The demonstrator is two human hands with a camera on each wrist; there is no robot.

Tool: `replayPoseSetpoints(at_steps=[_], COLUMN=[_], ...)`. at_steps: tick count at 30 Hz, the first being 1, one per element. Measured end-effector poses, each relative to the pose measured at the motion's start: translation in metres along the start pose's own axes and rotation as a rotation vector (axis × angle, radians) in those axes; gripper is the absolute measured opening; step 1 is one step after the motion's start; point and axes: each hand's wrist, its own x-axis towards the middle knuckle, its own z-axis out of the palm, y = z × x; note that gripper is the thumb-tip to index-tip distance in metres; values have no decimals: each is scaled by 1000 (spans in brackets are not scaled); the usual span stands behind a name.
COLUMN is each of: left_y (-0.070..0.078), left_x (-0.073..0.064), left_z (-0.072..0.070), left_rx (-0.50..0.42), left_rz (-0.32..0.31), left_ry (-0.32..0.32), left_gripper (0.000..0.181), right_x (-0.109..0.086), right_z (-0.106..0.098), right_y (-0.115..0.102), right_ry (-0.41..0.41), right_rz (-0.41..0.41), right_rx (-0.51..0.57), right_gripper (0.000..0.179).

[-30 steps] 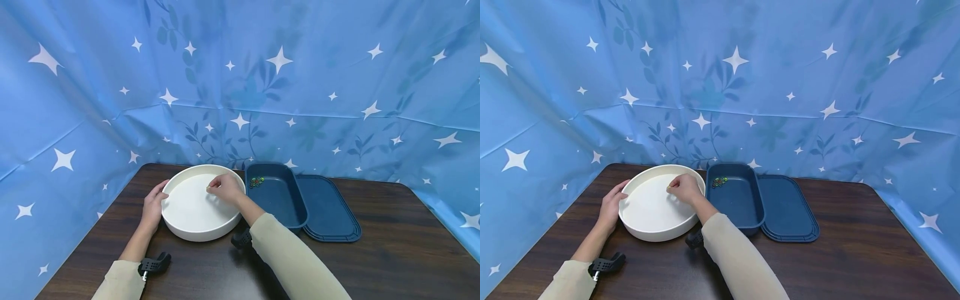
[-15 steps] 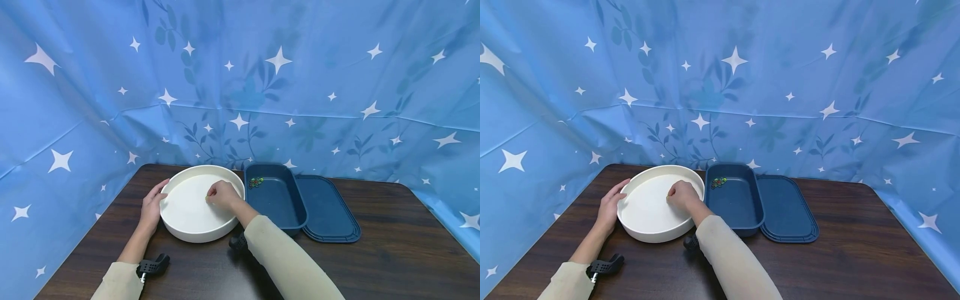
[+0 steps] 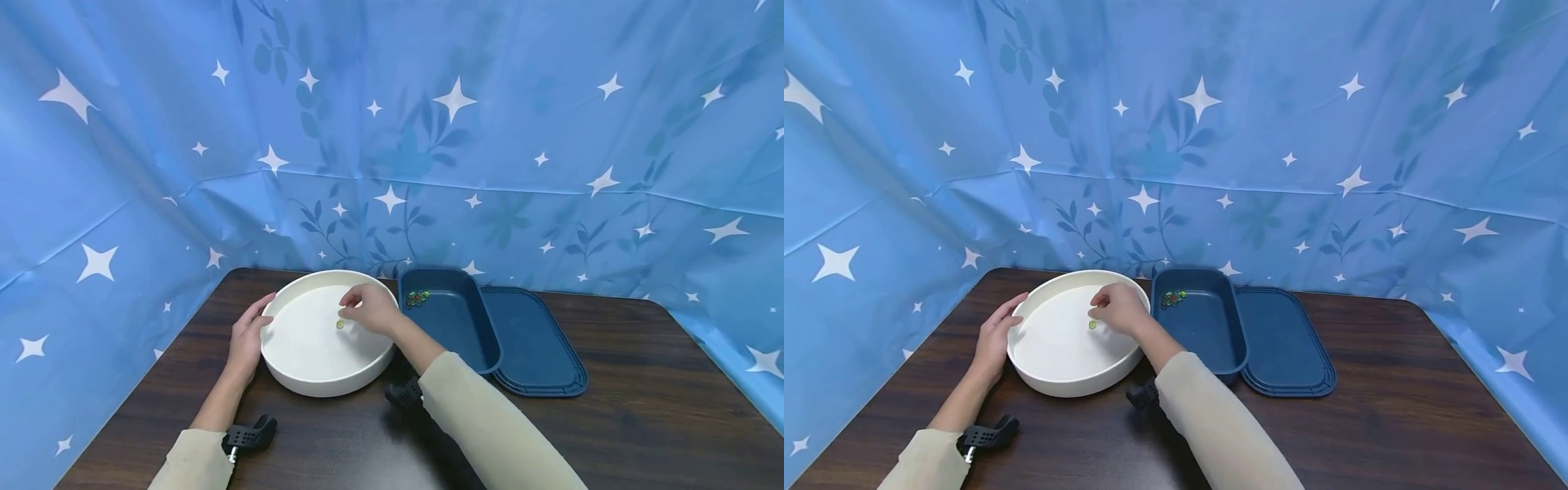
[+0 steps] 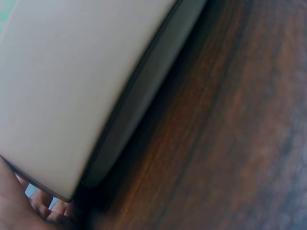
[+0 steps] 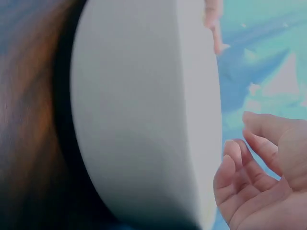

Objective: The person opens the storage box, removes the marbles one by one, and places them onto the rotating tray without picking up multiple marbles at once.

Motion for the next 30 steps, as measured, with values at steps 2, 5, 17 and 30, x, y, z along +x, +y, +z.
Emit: replayPoseSetpoints(at_steps=[2, 5, 17, 30], left_y=[1, 2, 0, 0], left_x=[0, 1, 0, 0], left_z=[0, 0, -2, 0], left_rx=[3, 7, -5, 4], left_rz=[-2, -1, -5, -17], left_ry=[-1, -1, -1, 0], left_gripper=[53, 53, 53, 53], right_x=[-4, -11, -23, -19], right_z=[-15, -38, -68, -52], right_y=[0, 7, 62, 95], right_ry=[24, 74, 217, 153], right_rz=[13, 62, 203, 278], right_rx=[28, 75, 32, 40], right_gripper=[19, 22, 19, 25])
